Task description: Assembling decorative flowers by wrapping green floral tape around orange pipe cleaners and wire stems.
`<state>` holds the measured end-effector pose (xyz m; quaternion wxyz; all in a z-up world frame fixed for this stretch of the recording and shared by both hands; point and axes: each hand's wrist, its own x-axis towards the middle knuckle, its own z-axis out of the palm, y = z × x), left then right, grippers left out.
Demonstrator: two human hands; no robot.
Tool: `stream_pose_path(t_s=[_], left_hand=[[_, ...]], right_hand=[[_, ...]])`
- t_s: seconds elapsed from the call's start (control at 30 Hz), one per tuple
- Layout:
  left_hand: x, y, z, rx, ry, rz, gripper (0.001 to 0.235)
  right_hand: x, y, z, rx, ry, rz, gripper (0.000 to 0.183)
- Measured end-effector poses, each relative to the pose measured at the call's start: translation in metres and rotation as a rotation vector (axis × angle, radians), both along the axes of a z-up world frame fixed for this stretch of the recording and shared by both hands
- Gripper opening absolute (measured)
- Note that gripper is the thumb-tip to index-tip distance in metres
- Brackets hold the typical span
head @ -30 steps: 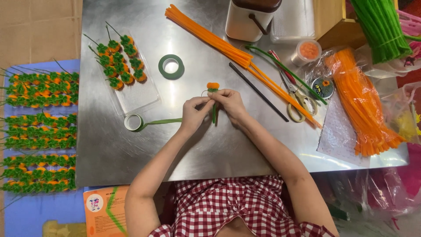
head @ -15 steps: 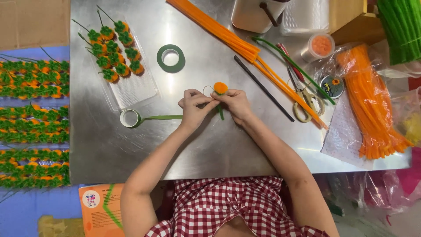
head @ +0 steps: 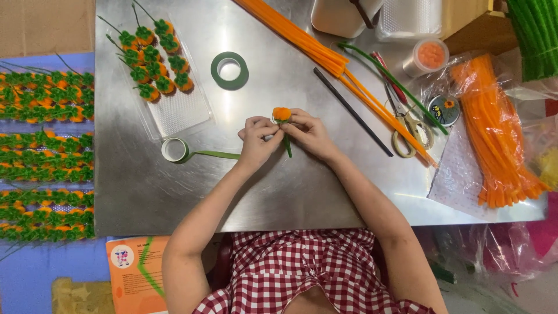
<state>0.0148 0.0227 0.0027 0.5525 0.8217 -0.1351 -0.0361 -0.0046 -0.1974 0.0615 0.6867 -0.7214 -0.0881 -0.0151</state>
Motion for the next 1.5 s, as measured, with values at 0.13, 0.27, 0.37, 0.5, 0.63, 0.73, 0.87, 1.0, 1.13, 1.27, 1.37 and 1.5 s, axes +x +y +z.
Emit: stream_pose_path(t_s=[0.13,0.27,0.37,0.5,0.63,0.73,0.87,1.0,1.13,1.27,1.37,1.5], left_hand=[[-0.005,0.0,0.018,-0.006,0.025,-0.007,0.012],[-0.007,-0.004,0.027,0.07,-0.022,0.096,0.011],[-0.007,-0.003,0.034,0.129,-0.048,0.127,0.015],[-0.011,-0.009,0.04,0.176,-0.155,0.173,0.009],[-0.014,-0.011,0.04,0.179,-0.223,0.193,0.006],[-0.008,-0.004,0.025,0.153,-0.186,0.132,0.006],[0.002,0.003,0.004,0.138,-0.188,0.05,0.007],[0.001,0.0,0.009,0.143,-0.215,0.032,0.007],[0.0,-0.002,0.029,0.154,-0.259,0.037,0.004],[-0.005,-0.004,0.041,0.184,-0.301,0.086,0.005],[-0.009,-0.004,0.046,0.213,-0.353,0.122,0.008],[-0.012,-0.006,0.052,0.249,-0.422,0.168,0.011]], right_hand=[[-0.005,0.005,-0.018,-0.103,-0.021,-0.004,0.013],[-0.011,0.032,0.033,0.009,0.13,-0.262,0.021],[-0.007,0.038,0.023,0.079,0.271,-0.406,0.017],[0.002,0.041,0.006,0.164,0.458,-0.578,0.025],[0.002,0.036,0.005,0.13,0.415,-0.553,0.031],[0.0,0.028,0.006,0.092,0.234,-0.396,0.03],[-0.004,0.011,-0.001,-0.067,0.016,-0.12,0.013],[-0.007,0.023,0.03,-0.071,0.091,-0.159,0.027],[-0.003,0.034,0.027,0.078,0.317,-0.344,0.028],[-0.002,0.044,0.03,0.198,0.463,-0.508,0.027],[0.001,0.044,0.017,0.215,0.498,-0.562,0.032],[0.002,0.042,0.015,0.237,0.479,-0.597,0.043]])
